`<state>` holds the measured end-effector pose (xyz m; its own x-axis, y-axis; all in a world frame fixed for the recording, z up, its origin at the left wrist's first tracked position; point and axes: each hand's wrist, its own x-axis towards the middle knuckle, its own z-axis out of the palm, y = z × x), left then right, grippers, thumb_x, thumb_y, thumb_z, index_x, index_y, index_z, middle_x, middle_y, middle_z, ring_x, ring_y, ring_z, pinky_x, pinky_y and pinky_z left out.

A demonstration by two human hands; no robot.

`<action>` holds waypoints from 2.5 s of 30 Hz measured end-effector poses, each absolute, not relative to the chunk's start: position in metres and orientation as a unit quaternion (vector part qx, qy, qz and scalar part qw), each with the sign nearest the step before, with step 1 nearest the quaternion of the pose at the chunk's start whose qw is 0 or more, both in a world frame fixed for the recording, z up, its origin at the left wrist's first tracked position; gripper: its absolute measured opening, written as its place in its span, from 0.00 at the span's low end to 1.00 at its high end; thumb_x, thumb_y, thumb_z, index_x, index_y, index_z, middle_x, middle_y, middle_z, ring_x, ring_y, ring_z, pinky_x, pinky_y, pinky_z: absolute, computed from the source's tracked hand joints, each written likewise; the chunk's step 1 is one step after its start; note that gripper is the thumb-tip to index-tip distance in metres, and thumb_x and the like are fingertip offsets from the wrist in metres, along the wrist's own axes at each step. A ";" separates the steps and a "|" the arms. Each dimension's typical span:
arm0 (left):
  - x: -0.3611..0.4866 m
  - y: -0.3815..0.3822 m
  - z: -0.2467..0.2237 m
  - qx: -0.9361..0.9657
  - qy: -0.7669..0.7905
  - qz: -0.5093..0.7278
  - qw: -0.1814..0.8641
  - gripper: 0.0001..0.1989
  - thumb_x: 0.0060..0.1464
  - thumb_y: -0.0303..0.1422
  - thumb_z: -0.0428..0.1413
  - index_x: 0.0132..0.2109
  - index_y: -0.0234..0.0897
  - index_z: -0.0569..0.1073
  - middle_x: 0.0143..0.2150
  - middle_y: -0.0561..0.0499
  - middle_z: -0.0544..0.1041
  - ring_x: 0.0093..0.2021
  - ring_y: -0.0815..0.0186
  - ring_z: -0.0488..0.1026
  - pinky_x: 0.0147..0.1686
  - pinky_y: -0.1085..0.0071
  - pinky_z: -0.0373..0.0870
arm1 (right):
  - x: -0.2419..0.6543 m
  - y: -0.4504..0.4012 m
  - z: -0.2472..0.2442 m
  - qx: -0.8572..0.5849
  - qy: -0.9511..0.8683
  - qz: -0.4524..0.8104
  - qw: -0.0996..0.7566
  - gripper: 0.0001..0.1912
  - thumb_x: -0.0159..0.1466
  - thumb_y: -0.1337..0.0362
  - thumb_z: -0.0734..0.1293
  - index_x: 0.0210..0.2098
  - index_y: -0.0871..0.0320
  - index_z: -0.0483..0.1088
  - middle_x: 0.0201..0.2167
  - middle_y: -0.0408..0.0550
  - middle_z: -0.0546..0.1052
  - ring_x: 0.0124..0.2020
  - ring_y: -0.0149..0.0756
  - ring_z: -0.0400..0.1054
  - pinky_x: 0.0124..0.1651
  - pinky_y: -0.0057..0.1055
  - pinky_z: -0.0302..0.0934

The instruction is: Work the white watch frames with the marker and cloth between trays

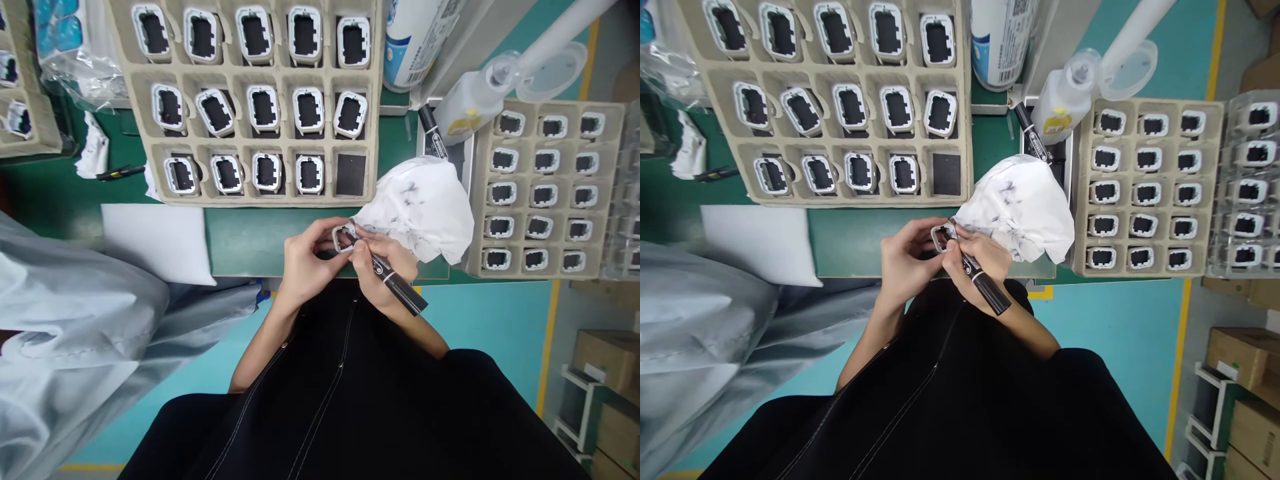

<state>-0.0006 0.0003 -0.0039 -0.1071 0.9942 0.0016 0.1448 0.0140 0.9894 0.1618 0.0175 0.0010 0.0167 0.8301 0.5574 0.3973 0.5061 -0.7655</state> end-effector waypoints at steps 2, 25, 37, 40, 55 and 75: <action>-0.001 0.001 -0.002 0.499 0.561 0.485 0.448 0.23 0.65 0.42 0.79 0.62 0.42 0.88 0.53 0.47 0.94 0.50 0.57 0.95 0.54 0.65 0.96 | 0.161 0.018 0.003 -0.454 -0.665 0.212 0.554 0.06 0.79 0.67 0.76 0.46 0.48 0.79 0.36 0.39 0.92 0.45 0.46 0.95 0.51 0.43 0.94; 0.000 -0.003 -0.009 0.531 0.554 0.492 0.410 0.18 0.70 0.38 0.75 0.64 0.44 0.89 0.56 0.48 0.94 0.50 0.61 0.95 0.57 0.67 0.94 | 0.160 0.020 0.005 -0.469 -0.660 0.210 0.548 0.05 0.79 0.66 0.76 0.46 0.48 0.81 0.38 0.41 0.91 0.39 0.43 0.92 0.45 0.40 0.89; 0.000 -0.001 -0.004 0.509 0.555 0.491 0.437 0.22 0.68 0.44 0.78 0.63 0.43 0.88 0.53 0.47 0.94 0.49 0.58 0.95 0.56 0.64 0.95 | 0.160 0.020 0.001 -0.464 -0.665 0.194 0.553 0.07 0.81 0.63 0.74 0.44 0.48 0.77 0.33 0.39 0.89 0.42 0.46 0.94 0.44 0.41 0.92; -0.001 0.000 -0.003 0.500 0.551 0.491 0.452 0.26 0.65 0.46 0.81 0.63 0.43 0.87 0.52 0.47 0.94 0.50 0.56 0.95 0.56 0.63 0.96 | 0.160 0.019 0.000 -0.450 -0.659 0.193 0.571 0.06 0.82 0.63 0.73 0.46 0.48 0.77 0.30 0.38 0.88 0.45 0.50 0.95 0.47 0.46 0.94; -0.006 -0.001 -0.002 0.493 0.533 0.495 0.478 0.29 0.63 0.44 0.82 0.65 0.41 0.87 0.51 0.45 0.94 0.49 0.55 0.95 0.55 0.63 0.96 | 0.160 0.020 -0.007 -0.394 -0.627 0.242 0.627 0.05 0.80 0.64 0.74 0.49 0.47 0.75 0.28 0.36 0.84 0.39 0.48 0.93 0.48 0.53 0.95; -0.007 0.001 -0.009 0.542 0.503 0.518 0.430 0.26 0.67 0.39 0.81 0.67 0.46 0.87 0.55 0.48 0.91 0.50 0.60 0.92 0.56 0.67 0.92 | 0.160 0.021 -0.004 -0.372 -0.616 0.245 0.649 0.07 0.80 0.66 0.73 0.47 0.47 0.74 0.26 0.34 0.81 0.31 0.44 0.90 0.44 0.47 0.93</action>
<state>-0.0074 0.0009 -0.0089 -0.0418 0.9907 0.1298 0.0998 -0.1252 0.9871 0.1598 0.0207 -0.0035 0.1208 0.7770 0.6178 0.1405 0.6027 -0.7855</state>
